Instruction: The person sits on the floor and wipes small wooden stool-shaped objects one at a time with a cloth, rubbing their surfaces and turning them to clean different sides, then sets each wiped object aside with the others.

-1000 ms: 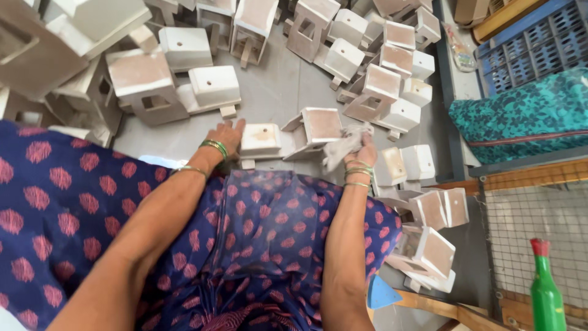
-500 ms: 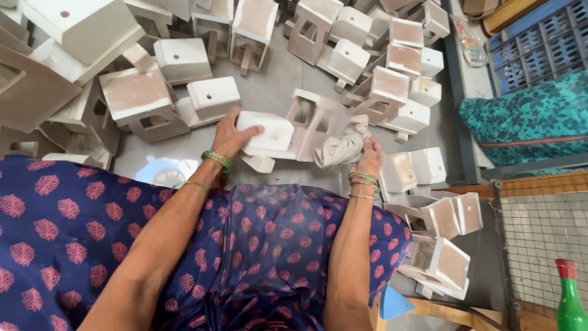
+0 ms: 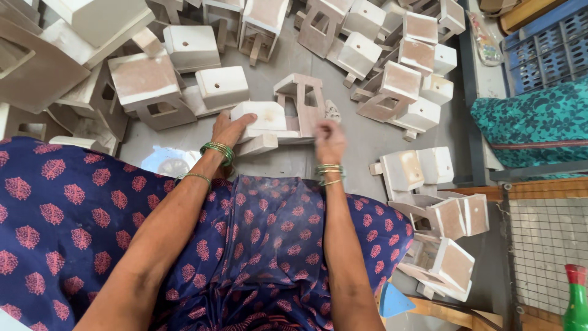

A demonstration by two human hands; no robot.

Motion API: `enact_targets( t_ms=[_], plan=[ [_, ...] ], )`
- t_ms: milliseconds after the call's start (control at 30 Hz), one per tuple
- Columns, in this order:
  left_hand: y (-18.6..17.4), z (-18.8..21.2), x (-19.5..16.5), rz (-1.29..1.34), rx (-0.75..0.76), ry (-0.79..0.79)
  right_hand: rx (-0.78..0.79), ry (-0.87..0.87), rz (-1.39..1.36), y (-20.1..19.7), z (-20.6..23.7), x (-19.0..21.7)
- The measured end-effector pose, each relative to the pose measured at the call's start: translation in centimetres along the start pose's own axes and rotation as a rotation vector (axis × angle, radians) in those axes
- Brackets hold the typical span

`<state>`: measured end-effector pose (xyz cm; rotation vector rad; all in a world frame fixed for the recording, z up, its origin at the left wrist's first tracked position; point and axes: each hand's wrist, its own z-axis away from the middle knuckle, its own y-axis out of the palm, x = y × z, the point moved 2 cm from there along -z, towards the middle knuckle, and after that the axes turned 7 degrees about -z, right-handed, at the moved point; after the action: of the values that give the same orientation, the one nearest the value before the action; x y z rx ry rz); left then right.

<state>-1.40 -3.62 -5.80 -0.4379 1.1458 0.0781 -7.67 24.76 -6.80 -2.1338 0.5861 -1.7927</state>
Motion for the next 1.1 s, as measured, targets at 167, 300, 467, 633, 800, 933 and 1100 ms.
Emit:
enact_targets(
  t_ms=[167, 300, 467, 633, 800, 933, 1100],
  plan=[
    [-0.2, -0.3, -0.1, 0.046, 0.034, -0.094, -0.049, -0.209, 0.312, -3.6, -2.5, -1.0],
    [0.2, -0.5, -0.1, -0.023, 0.011, -0.146, 0.244, -0.117, 0.464, -2.8, -2.5, -1.4],
    [0.7, -0.5, 0.2, -0.043, 0.020, -0.172, 0.373, 0.043, 0.571, -0.4, -1.7, -2.0],
    [0.7, -0.3, -0.1, 0.002, 0.017, -0.076, 0.156, 0.454, 0.849, -3.5, -2.5, -4.5],
    [1.8, 0.1, -0.8, 0.003, 0.074, 0.093, -0.396, -0.126, -0.020, -8.4, -3.4, -4.4],
    [2.9, 0.6, -0.9, -0.088, 0.058, 0.098, -0.248, -0.046, 0.252, -2.8, -0.4, -2.2],
    [2.6, 1.0, -0.2, -0.056, 0.045, -0.025, -0.129, -0.499, 0.277, 1.8, 2.6, 0.9]
  ],
)
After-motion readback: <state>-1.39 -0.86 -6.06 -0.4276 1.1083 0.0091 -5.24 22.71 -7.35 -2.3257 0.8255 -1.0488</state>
